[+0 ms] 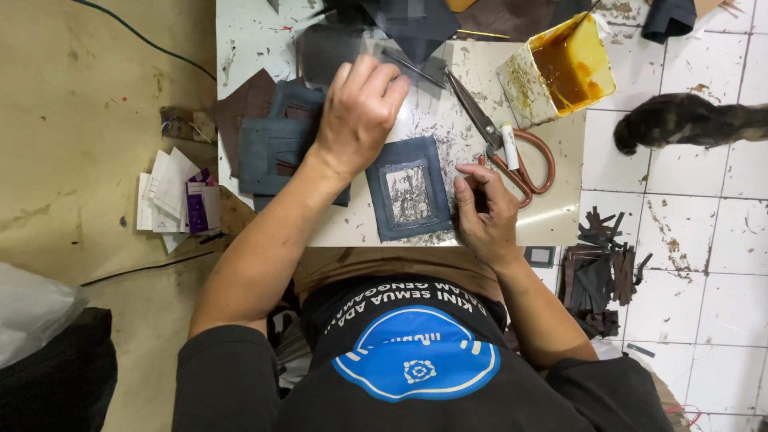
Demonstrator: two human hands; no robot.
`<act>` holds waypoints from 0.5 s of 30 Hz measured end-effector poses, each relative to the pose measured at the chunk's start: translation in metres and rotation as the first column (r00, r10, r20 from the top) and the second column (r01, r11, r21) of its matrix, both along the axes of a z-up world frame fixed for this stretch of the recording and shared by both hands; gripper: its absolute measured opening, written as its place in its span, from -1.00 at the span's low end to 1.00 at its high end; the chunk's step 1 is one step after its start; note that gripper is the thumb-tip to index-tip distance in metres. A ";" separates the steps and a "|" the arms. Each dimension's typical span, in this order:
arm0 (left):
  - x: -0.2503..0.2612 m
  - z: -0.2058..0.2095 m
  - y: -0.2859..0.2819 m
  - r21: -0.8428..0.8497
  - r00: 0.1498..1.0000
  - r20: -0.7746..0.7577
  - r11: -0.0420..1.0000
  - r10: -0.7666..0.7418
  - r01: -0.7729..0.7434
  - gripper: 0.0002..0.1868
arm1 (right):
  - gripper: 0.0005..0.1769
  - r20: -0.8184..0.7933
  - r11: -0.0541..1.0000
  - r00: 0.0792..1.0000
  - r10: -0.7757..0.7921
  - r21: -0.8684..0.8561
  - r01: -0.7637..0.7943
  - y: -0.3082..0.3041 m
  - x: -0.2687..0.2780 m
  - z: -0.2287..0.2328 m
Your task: Assembling leather components by applying glue, cutting material with scissors, and pressing pieces together
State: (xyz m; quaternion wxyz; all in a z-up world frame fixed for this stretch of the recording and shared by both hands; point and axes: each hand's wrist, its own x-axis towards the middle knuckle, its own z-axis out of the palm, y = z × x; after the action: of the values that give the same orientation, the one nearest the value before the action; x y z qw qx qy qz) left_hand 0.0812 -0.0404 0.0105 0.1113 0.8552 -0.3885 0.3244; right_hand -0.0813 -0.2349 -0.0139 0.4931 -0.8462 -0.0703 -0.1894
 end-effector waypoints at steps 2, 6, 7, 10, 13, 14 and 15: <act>-0.004 0.000 0.000 -0.032 1.000 -0.009 0.999 0.004 -0.005 -0.96 | -0.79 -0.003 1.000 1.000 -0.002 0.014 0.002 0.000 -0.001 -0.001; -0.012 0.006 0.000 -0.224 0.997 -0.076 0.975 -0.009 -0.008 -0.83 | -0.81 0.016 0.999 1.000 -0.023 0.039 0.022 -0.001 -0.002 -0.003; -0.016 0.009 0.001 -0.224 0.997 -0.072 0.975 -0.010 -0.007 -0.83 | -0.81 0.020 0.999 1.000 -0.023 0.039 0.022 -0.001 -0.002 -0.001; -0.027 0.021 0.003 -0.410 0.959 -0.269 0.912 -0.089 -0.030 -0.81 | -0.82 0.025 0.997 0.999 -0.032 0.069 0.030 0.000 0.000 0.002; -0.039 0.029 0.006 -0.519 0.909 -0.384 0.852 -0.163 -0.067 -0.95 | -0.81 0.020 0.997 0.999 -0.037 0.070 0.035 0.000 0.001 0.003; -0.039 0.024 0.007 -0.470 0.905 -0.408 0.878 -0.122 -0.094 -0.97 | -0.81 0.020 0.996 0.999 -0.045 0.076 0.043 0.001 0.002 0.004; -0.041 0.019 0.009 -0.420 0.899 -0.431 0.900 -0.080 -0.122 -0.92 | -0.81 0.019 0.995 0.998 -0.053 0.082 0.051 0.001 0.001 0.004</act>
State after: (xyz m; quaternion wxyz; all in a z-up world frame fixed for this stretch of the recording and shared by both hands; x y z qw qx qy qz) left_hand 0.0403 -0.0317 0.0295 0.3807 0.8633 -0.2613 0.2036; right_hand -0.0803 -0.2336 -0.0095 0.5211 -0.8250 -0.0456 -0.2137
